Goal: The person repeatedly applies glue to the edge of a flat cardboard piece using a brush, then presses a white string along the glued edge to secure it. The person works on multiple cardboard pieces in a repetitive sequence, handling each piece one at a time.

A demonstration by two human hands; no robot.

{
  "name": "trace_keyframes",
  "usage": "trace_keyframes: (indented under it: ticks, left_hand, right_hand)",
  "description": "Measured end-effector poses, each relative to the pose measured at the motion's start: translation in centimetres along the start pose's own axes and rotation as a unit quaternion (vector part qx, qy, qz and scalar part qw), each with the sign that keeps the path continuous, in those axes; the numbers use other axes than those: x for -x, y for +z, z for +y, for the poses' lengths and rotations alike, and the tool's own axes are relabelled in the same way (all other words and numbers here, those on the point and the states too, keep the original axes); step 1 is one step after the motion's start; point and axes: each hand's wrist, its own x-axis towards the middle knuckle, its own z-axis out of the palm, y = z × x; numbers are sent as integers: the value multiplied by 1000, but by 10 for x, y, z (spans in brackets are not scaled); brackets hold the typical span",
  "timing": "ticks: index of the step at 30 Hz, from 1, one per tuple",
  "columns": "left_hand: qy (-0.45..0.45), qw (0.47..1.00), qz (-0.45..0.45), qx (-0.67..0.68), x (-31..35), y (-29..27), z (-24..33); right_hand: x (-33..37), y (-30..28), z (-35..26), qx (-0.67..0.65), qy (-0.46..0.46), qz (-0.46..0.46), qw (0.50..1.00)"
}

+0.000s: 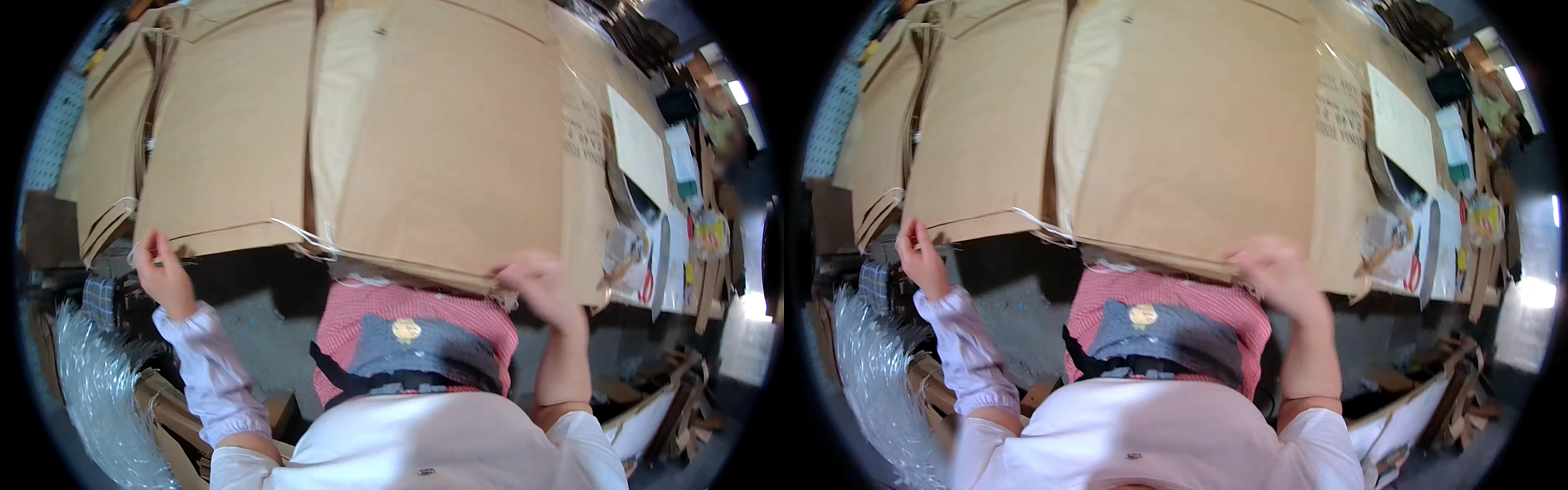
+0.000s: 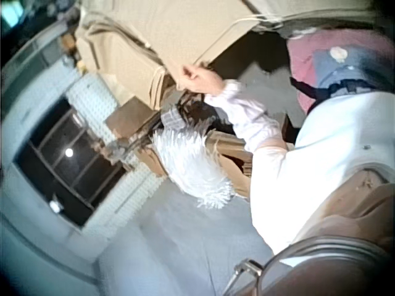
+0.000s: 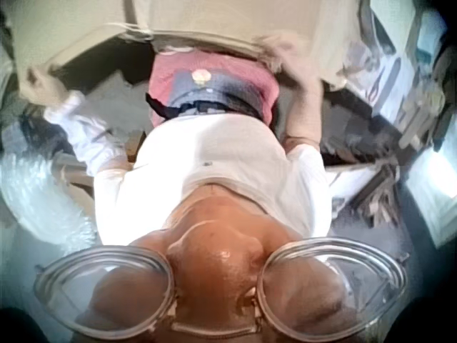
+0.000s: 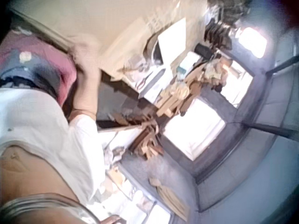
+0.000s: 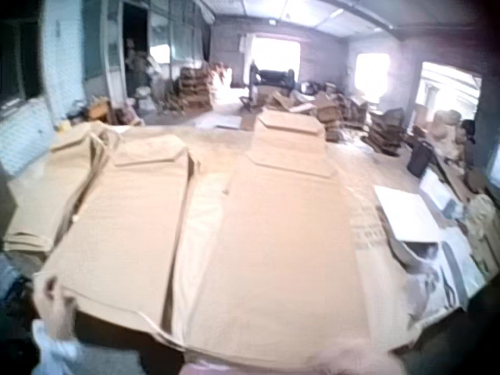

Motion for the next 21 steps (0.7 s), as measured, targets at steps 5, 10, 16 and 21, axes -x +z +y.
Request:
trace_keyframes:
  ticks: [5, 10, 16, 21]
  left_hand:
    - [171, 904, -337, 199, 87, 31, 163]
    - [79, 903, -404, 122, 96, 107, 153]
    - [32, 889, -415, 193, 100, 117, 130]
    - [77, 913, -372, 149, 108, 106, 145]
  right_hand:
    - [85, -130, 84, 496, 224, 291, 786]
    - [102, -156, 119, 480, 108, 266, 829]
    - [75, -213, 94, 147, 88, 588, 791]
    - [8, -268, 168, -20, 64, 625, 777]
